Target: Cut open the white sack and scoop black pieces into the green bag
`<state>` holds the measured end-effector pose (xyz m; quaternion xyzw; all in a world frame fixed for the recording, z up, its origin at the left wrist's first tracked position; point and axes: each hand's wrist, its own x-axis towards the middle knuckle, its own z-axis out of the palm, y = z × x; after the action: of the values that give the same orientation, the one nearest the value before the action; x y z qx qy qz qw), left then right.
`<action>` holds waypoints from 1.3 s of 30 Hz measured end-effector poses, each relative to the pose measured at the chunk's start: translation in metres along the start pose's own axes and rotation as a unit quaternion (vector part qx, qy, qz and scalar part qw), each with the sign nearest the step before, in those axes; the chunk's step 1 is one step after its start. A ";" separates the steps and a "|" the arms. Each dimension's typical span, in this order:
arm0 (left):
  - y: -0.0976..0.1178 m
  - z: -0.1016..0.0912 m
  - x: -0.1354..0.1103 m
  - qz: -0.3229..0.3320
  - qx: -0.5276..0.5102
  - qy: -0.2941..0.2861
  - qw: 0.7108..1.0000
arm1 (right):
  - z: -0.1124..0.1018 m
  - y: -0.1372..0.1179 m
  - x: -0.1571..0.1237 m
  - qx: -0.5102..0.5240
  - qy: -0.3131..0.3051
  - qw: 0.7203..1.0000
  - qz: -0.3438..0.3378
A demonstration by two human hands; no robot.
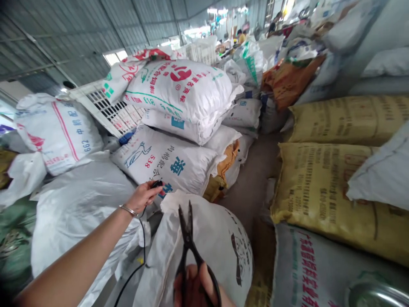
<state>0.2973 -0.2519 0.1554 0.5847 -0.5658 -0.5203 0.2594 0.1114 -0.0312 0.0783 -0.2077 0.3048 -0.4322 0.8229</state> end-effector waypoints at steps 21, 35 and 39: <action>-0.038 -0.005 -0.047 0.115 0.051 0.135 0.983 | 0.049 -0.025 0.119 0.096 -0.052 0.991 0.077; -0.053 -0.003 -0.060 0.066 -0.003 0.131 0.989 | 0.039 -0.010 0.112 -0.124 -0.037 0.990 0.054; -0.055 0.001 -0.062 0.059 -0.023 0.124 0.990 | 0.043 -0.006 0.113 -0.111 -0.037 0.993 0.029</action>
<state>0.3289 -0.1809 0.1255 0.6041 -0.5509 -0.4402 0.3713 0.1866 -0.1256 0.0767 -0.3042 0.3264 -0.3639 0.8176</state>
